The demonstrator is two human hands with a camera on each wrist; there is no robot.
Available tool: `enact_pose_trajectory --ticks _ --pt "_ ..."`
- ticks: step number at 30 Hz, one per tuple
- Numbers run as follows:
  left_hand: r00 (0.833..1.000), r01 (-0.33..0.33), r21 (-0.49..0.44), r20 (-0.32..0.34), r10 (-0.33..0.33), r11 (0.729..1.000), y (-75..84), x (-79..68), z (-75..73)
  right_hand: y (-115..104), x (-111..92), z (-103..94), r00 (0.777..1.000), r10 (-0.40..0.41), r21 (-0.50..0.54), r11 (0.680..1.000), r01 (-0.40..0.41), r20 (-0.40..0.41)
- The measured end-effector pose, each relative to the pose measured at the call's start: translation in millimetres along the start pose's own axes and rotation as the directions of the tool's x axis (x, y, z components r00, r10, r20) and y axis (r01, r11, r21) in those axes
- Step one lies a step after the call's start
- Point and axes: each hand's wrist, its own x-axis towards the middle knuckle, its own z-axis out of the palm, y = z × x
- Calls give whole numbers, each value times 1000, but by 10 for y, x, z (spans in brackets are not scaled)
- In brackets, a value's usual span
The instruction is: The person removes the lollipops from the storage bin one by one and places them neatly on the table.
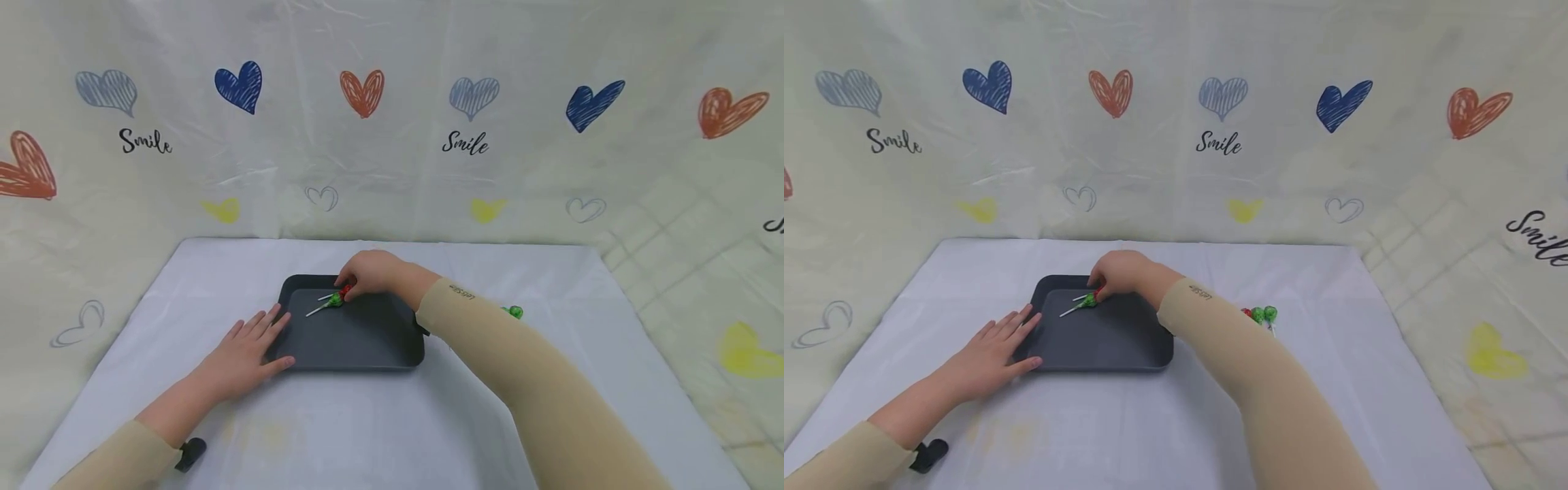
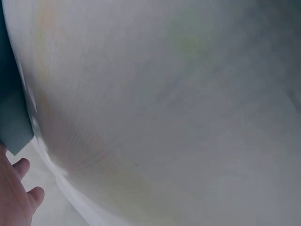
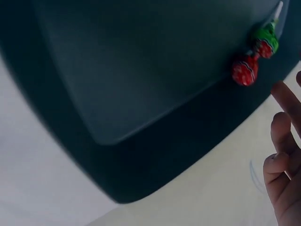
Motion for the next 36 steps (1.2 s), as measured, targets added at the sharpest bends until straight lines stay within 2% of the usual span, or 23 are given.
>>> enact_pose_trajectory --ticks 7,12,23,36 --pt "1000 4 -10 5 -4 1000 -11 -2 10 -112 162 127 999 37 -141 989 -36 1" --pt "1000 12 -13 24 -12 1000 -17 16 8 -151 234 192 999 53 -184 981 -52 0" --pt "1000 3 -1 6 -3 1000 2 1 -27 -201 284 223 998 58 -192 980 -53 18" --pt "1000 5 3 -1 -5 1000 15 -3 -23 -128 96 207 994 -8 -168 985 27 111"
